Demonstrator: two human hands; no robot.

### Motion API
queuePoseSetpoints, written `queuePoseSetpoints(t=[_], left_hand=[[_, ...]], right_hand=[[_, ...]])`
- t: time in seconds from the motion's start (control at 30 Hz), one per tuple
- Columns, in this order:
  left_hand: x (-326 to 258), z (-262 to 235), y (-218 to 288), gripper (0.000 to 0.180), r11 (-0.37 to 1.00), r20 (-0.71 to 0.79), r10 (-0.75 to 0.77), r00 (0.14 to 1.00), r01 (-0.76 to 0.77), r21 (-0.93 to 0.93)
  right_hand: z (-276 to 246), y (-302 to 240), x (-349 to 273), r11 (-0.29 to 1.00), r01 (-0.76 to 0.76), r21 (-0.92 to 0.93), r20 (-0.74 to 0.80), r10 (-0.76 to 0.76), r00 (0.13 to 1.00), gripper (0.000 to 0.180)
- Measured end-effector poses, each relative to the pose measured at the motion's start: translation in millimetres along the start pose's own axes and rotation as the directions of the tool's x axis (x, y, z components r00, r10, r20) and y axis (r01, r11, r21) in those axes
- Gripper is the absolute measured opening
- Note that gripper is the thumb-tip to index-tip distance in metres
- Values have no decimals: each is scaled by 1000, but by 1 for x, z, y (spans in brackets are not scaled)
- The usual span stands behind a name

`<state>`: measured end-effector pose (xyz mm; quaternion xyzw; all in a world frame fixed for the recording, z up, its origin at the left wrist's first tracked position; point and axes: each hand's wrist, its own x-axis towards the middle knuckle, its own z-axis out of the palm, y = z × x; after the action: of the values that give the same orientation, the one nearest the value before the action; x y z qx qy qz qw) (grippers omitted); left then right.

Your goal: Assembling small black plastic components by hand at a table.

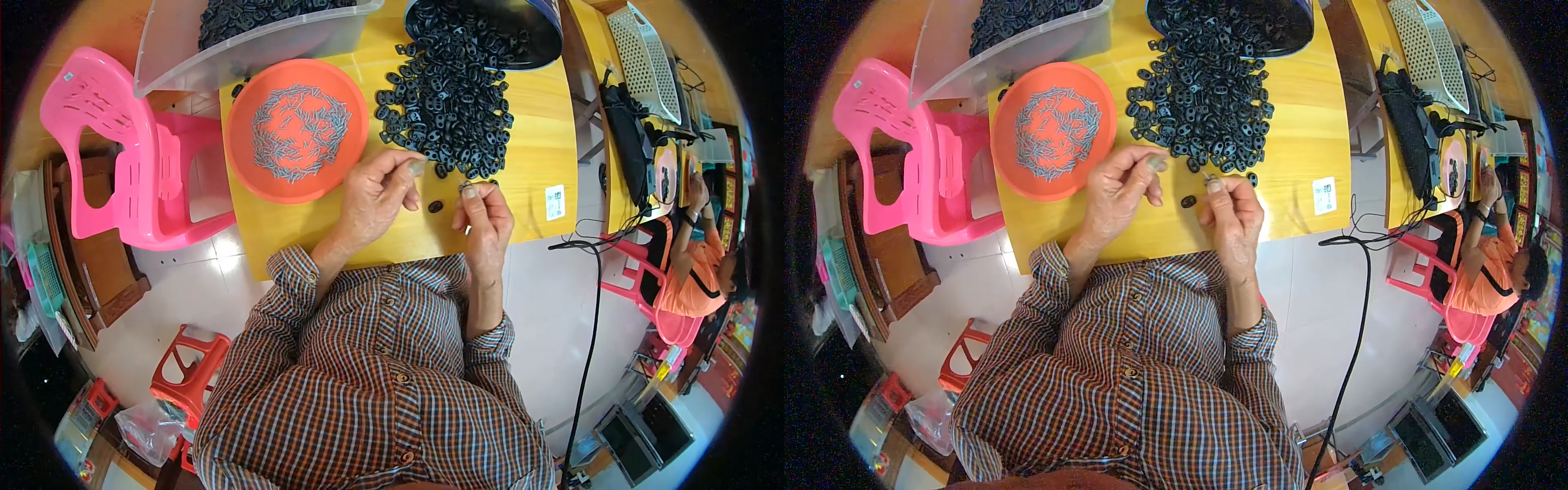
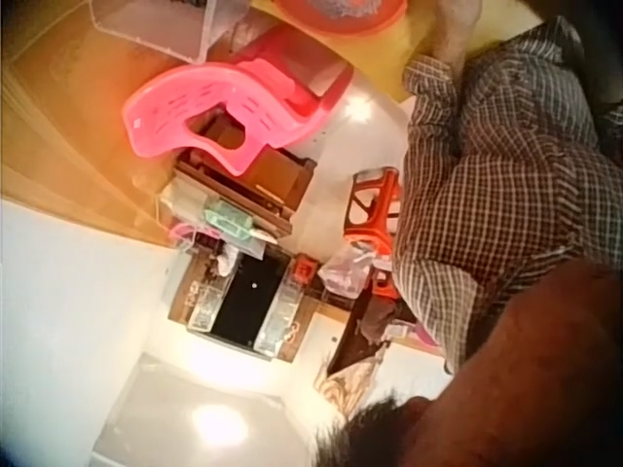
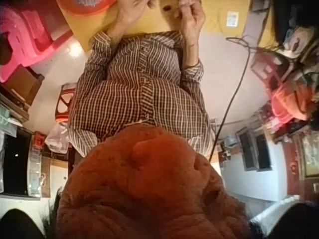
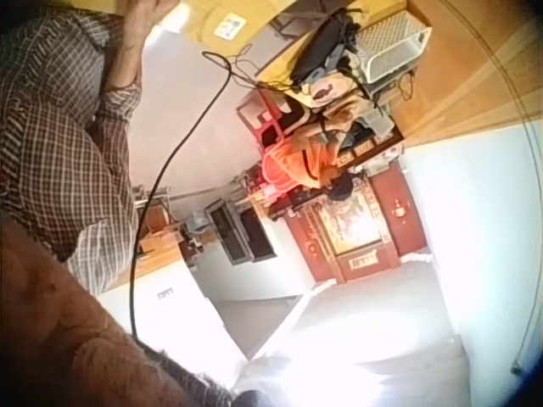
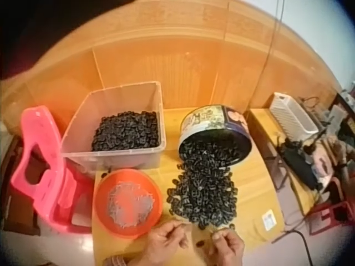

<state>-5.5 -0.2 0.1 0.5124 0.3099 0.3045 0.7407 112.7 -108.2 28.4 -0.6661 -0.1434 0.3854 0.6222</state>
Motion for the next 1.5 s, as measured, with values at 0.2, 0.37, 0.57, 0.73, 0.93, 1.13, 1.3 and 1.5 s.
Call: queuePoseSetpoints(t=[0.2, 0.37, 0.57, 0.73, 0.93, 1.13, 1.3, 1.5], left_hand=[[-8, -2, 11, 13, 740, 210, 329, 921, -390, 548], [-14, 14, -2, 16, 525, 365, 316, 876, -482, 702], [-15, 16, -14, 14, 356, 443, 251, 861, -508, 784], [-7, 16, -12, 18, 512, 410, 313, 857, -516, 687], [1, 10, -6, 24, 998, 255, -57, 965, 64, -17], [8, 3, -1, 33, 964, 287, -120, 950, 180, -194], [11, -1, -1, 34, 894, 346, -141, 928, 269, -357], [11, -3, -7, 35, 805, 408, -116, 906, 326, -495]], right_hand=[[-27, 2, 7, 999, -3, -39, 6, 4, 1000, 17], [-27, 2, 6, 999, -41, -1, 13, 41, 999, 17], [-31, 3, 7, 998, -33, 58, 40, 30, 999, 11], [-30, 3, 9, 991, -55, 126, 29, 51, 998, 11], [-20, 2, 14, 985, -56, 166, 28, 52, 998, 10], [-15, 2, 17, 985, -67, 161, 53, 59, 997, 11], [-13, 2, 17, 984, -66, 164, 81, 54, 995, 11], [-9, 3, 16, 987, -69, 147, 81, 57, 995, 11]])
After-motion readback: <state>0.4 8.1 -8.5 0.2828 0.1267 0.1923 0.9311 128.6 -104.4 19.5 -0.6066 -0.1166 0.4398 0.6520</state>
